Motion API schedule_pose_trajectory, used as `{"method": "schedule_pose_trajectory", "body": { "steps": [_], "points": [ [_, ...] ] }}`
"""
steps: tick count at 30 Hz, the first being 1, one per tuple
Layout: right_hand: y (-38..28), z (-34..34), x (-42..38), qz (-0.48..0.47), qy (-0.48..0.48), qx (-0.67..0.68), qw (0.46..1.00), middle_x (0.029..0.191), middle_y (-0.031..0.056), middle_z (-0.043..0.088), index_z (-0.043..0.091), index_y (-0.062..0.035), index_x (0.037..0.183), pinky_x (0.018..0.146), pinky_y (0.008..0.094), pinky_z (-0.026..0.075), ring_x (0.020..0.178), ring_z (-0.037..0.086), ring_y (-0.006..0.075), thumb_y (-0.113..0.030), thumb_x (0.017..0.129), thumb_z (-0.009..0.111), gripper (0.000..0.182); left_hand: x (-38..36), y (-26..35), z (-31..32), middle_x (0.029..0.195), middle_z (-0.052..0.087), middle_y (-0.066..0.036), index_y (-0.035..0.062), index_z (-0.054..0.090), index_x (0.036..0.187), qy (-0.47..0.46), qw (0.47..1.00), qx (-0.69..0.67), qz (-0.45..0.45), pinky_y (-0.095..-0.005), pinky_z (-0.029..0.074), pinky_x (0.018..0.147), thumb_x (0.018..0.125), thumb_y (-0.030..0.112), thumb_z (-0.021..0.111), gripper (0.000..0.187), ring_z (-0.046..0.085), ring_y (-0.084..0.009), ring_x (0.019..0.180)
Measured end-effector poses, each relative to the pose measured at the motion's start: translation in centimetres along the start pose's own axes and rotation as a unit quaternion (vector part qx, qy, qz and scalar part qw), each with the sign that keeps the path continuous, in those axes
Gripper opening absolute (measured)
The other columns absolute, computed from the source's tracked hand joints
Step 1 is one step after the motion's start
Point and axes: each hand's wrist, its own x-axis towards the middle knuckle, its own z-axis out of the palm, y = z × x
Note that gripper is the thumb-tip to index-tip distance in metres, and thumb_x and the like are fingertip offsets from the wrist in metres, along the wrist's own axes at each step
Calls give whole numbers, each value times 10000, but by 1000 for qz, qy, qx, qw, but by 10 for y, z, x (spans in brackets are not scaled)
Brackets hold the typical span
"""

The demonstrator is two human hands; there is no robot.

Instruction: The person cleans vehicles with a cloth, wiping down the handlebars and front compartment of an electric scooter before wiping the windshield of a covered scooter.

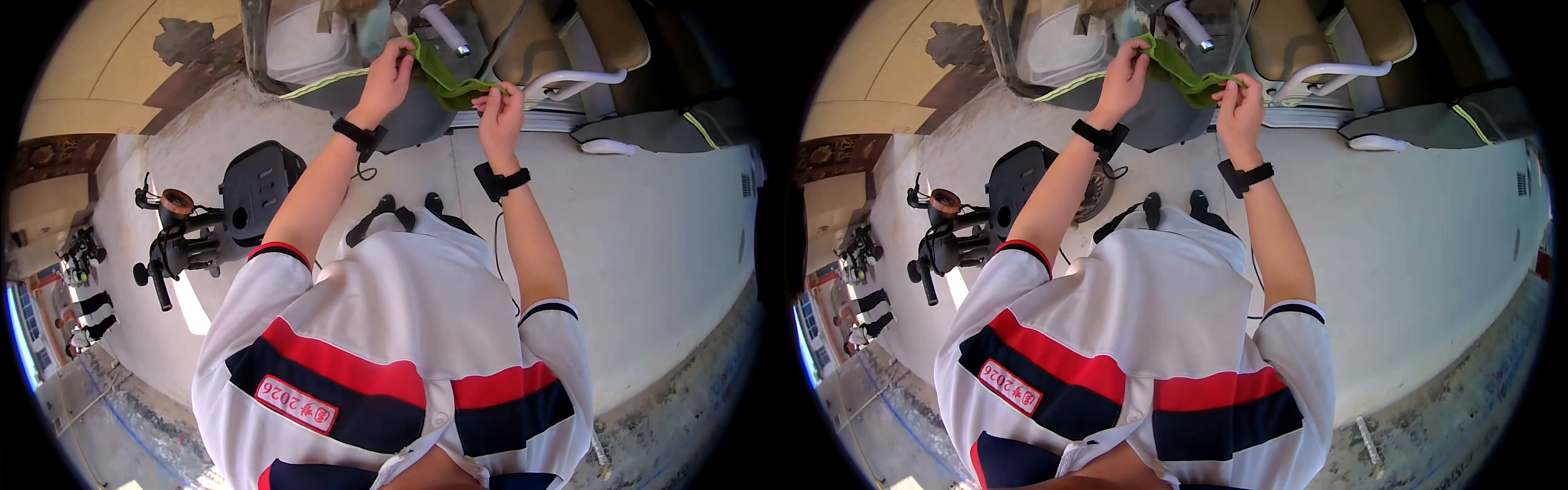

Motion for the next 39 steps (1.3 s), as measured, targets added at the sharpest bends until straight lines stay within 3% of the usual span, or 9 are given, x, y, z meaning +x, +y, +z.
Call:
{"method": "schedule_pose_trajectory", "body": {
  "steps": [7,13,18,21,25,28,35,37,39],
  "points": [
    [6,20,9,-31,-104,-42,993,908,131,694,500,-17,1128,725,294,538,852,717,199,-74,973,532,168,-27,-31,-25,769,611,-166,59,510,1120,-49,984,130,-114,-354,464,637,951,74,545,174,590,-282,668],
    [11,48,18,-66,-164,-58,983,1053,200,672,483,-34,1196,807,392,531,989,680,310,-51,939,544,264,-68,-49,-62,766,622,-151,39,509,1146,37,968,178,-175,-317,454,620,962,80,549,193,582,-211,647],
    [57,64,15,-62,-227,-138,962,1057,245,645,469,-68,1229,807,478,503,964,628,418,-75,928,536,308,-90,-43,-103,920,672,-119,13,509,1149,107,962,177,-178,-303,511,682,1000,128,536,190,645,-175,754],
    [64,69,14,-55,-263,-150,952,1043,253,643,475,-77,1226,791,489,494,940,614,444,-76,922,532,310,-98,-21,-115,909,670,-121,13,504,1156,114,938,209,-253,-294,504,721,1004,130,530,194,641,-158,813],
    [42,73,16,-77,-251,-143,954,1002,237,652,492,-68,1208,775,485,491,904,620,441,-65,911,540,302,-101,-17,-126,897,661,-104,18,505,1160,157,939,217,-214,-254,474,720,1001,116,536,189,605,-111,809],
    [15,78,23,-164,-173,-112,965,970,227,657,503,-46,1196,757,473,498,861,629,433,-52,898,551,301,-94,-15,-133,915,689,-161,27,526,1141,201,950,187,-146,-329,516,687,972,99,552,185,676,-240,777],
    [-36,82,52,-247,-74,-119,959,964,214,662,505,-23,1199,723,436,513,831,651,395,-53,877,587,334,-53,1,-128,992,680,-135,26,514,1175,231,963,126,-53,-291,517,693,933,36,584,252,669,-186,872],
    [-46,84,59,-263,-50,-129,955,981,208,663,501,-24,1212,715,428,514,819,654,384,-56,876,590,349,-39,17,-125,1048,658,-120,21,492,1215,230,964,113,-73,-273,505,756,944,25,583,286,647,-169,945],
    [-57,86,61,-234,-62,-125,962,1130,227,613,474,-7,1250,879,404,481,1010,620,379,-42,884,586,384,-30,25,-122,1065,653,-130,20,490,1231,246,962,102,-56,-276,505,774,937,22,589,310,644,-181,978]
  ]
}}
